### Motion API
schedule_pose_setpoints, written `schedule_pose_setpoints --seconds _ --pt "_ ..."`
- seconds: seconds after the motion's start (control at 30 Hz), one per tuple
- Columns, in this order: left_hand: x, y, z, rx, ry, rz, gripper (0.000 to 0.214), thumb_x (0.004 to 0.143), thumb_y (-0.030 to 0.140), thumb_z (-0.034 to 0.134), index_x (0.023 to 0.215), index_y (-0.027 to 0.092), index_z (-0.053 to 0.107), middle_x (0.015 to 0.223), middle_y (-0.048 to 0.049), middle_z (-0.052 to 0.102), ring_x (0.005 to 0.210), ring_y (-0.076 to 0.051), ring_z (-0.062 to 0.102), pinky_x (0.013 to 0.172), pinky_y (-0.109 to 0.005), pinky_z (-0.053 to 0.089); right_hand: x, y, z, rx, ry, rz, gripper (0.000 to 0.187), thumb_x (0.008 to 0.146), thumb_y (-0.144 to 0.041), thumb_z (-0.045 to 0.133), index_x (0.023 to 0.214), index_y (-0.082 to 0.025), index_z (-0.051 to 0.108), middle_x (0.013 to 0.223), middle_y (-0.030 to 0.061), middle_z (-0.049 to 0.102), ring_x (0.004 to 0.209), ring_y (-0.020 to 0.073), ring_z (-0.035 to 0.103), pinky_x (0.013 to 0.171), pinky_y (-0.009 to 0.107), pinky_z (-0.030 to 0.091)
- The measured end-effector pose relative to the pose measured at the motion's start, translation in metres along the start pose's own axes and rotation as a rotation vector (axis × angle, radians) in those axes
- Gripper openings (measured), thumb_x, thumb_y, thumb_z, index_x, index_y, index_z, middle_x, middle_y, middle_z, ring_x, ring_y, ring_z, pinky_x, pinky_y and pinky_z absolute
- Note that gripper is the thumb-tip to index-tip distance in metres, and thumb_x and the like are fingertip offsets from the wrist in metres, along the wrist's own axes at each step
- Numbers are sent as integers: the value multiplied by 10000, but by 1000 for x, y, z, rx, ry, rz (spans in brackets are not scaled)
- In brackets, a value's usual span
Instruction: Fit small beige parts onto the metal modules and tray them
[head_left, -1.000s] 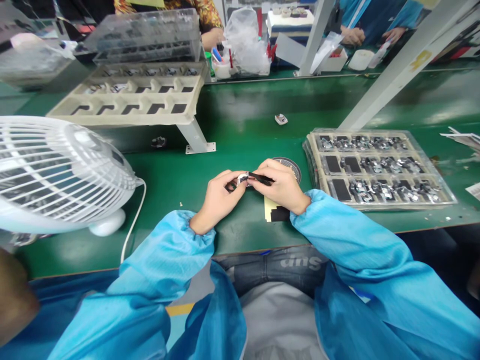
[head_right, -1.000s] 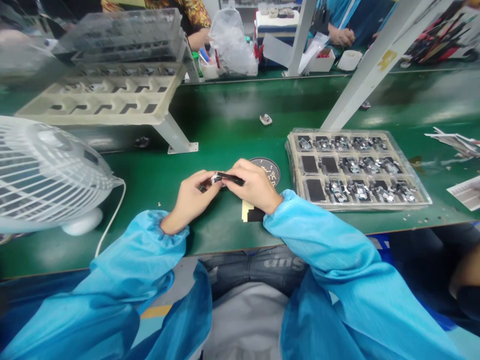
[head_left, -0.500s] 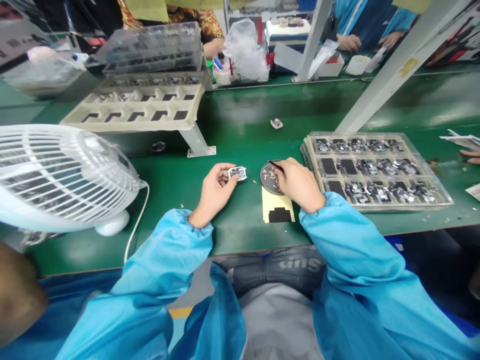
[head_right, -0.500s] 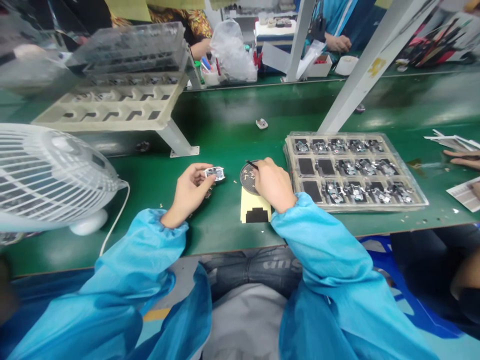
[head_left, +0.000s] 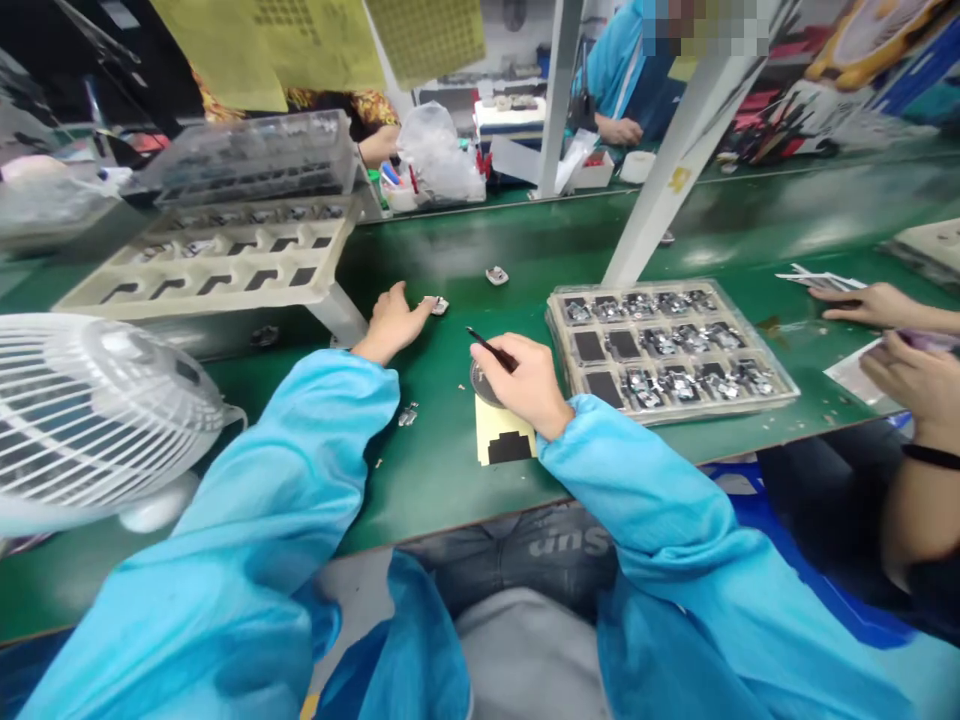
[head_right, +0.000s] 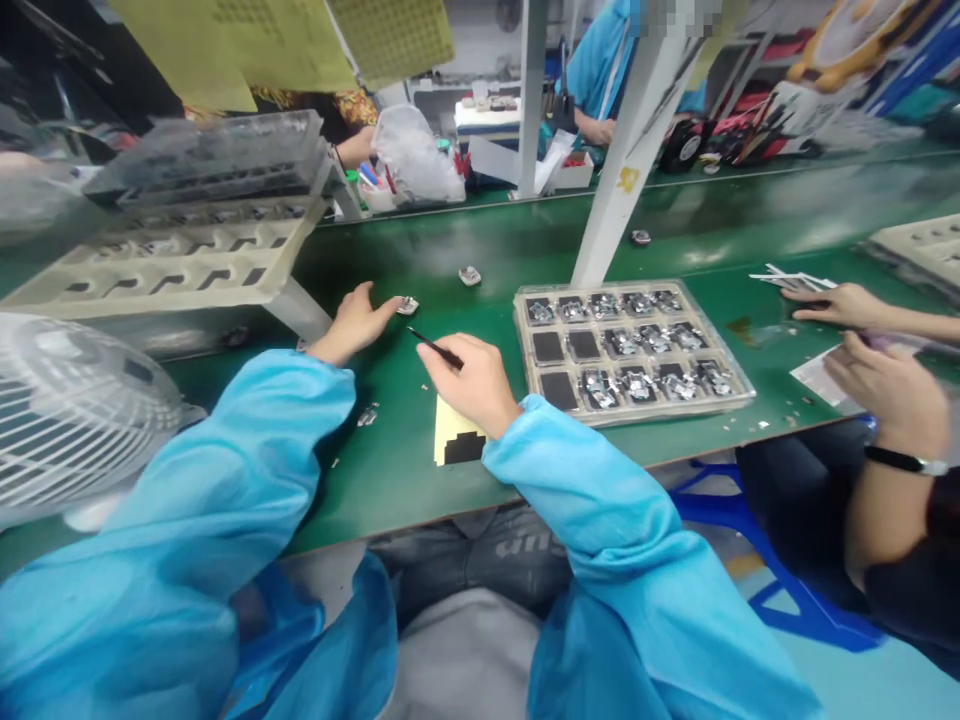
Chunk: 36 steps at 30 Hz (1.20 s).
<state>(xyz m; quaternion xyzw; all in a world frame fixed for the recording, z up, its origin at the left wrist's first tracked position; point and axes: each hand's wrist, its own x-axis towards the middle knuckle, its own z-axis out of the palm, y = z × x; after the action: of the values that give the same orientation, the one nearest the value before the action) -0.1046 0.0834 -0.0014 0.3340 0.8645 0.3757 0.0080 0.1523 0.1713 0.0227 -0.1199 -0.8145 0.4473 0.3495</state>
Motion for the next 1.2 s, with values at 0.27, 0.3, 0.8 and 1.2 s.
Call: schedule_pose_setpoints --seconds 0.27,0.3,0.8,1.2 --pt "51 80 79 289 -308 162 743 891 526 667 1519 170 491 1574 -209 456 1486 -409 379 1206 -542 317 -5 0 0 282 43 71 560 1024 -620 508 671 -199 618 560 -11 598 566 126 599 642 282 495" --pt "59 82 86 274 -312 137 750 880 528 683 1507 159 502 1567 -222 462 1473 -419 396 1193 -550 329 -4 2 2 322 13 142 564 1016 -648 499 697 -199 616 516 -28 565 518 114 569 591 266 473" --pt "-104 58 -2 -831 -441 -60 559 664 297 916 1100 153 595 948 -78 752 845 -211 731 813 -358 603 -70 22 -24 504 -111 245 291 911 -463 771 984 -215 638 940 25 704 877 161 703 833 315 589" --pt "-178 37 -4 -381 -618 284 440 858 224 743 1270 251 591 988 2 704 808 -155 651 695 -246 475 -84 37 -22 306 -209 244 248 957 -469 718 1023 -245 633 936 22 688 855 183 707 808 343 601"
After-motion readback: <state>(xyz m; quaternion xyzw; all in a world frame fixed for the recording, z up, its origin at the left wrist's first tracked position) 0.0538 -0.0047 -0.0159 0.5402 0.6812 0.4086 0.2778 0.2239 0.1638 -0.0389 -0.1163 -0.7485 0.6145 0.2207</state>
